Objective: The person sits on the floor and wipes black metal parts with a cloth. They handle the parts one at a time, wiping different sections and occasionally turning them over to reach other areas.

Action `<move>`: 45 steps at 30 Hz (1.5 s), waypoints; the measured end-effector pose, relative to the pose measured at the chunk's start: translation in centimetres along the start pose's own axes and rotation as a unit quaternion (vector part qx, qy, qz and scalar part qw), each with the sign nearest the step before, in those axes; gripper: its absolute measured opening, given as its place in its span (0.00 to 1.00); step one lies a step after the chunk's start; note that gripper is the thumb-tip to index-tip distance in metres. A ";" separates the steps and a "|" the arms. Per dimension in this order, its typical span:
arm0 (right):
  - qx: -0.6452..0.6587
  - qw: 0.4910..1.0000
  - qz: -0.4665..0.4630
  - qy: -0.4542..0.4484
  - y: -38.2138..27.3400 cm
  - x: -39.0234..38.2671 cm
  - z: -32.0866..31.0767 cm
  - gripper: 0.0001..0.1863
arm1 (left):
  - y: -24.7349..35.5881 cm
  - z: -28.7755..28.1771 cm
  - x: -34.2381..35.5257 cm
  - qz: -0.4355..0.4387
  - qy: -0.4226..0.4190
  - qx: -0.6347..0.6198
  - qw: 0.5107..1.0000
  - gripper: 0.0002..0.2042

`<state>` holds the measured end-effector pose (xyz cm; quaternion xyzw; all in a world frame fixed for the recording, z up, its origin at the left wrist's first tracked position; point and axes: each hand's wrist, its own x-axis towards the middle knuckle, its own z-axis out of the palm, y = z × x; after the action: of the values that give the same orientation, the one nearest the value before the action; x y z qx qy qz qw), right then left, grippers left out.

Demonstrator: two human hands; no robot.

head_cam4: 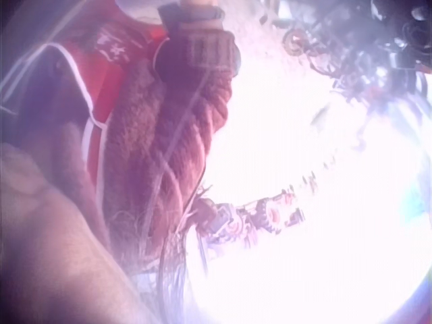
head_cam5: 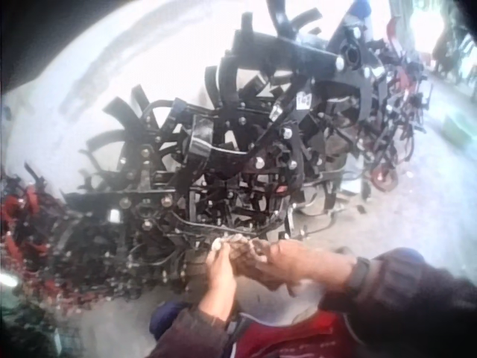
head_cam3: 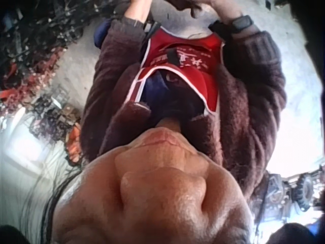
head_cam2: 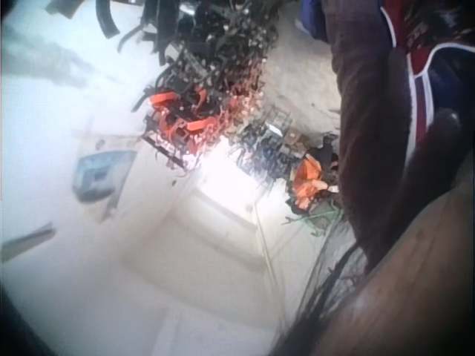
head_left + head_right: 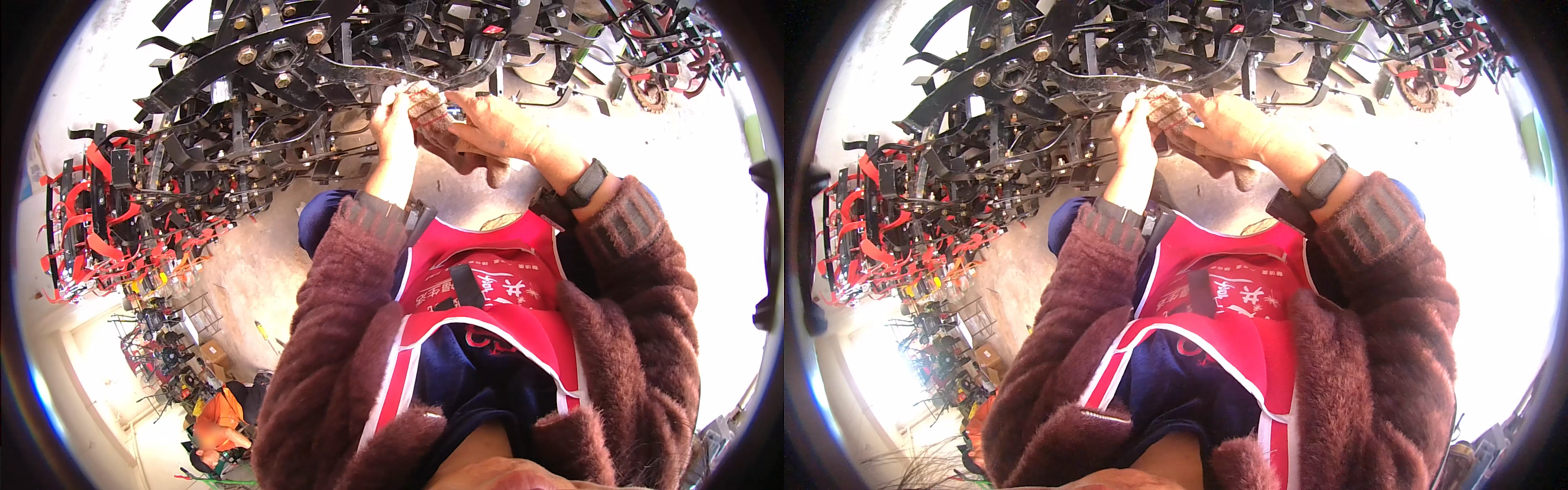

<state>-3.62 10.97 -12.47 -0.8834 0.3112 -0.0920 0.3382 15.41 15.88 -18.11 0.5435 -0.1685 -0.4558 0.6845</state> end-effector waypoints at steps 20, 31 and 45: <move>0.378 0.909 0.104 0.146 2.1 2.7 1.6 0.16 | 2.3 3.0 -5.9 0.435 -0.131 0.453 0.767 0.35; 0.625 0.738 0.173 0.185 0.8 -0.8 2.8 0.14 | 2.5 1.8 -7.4 0.357 -0.220 0.449 0.789 0.15; 0.618 0.776 0.095 0.087 0.7 -11.3 -5.0 0.12 | 10.6 -4.9 -4.6 -0.019 -0.159 -0.194 0.968 0.16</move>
<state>-14.79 14.77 -8.63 -0.4387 0.2984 -0.3083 0.7896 21.19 22.41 -9.07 0.3240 -0.1735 -0.5731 0.7324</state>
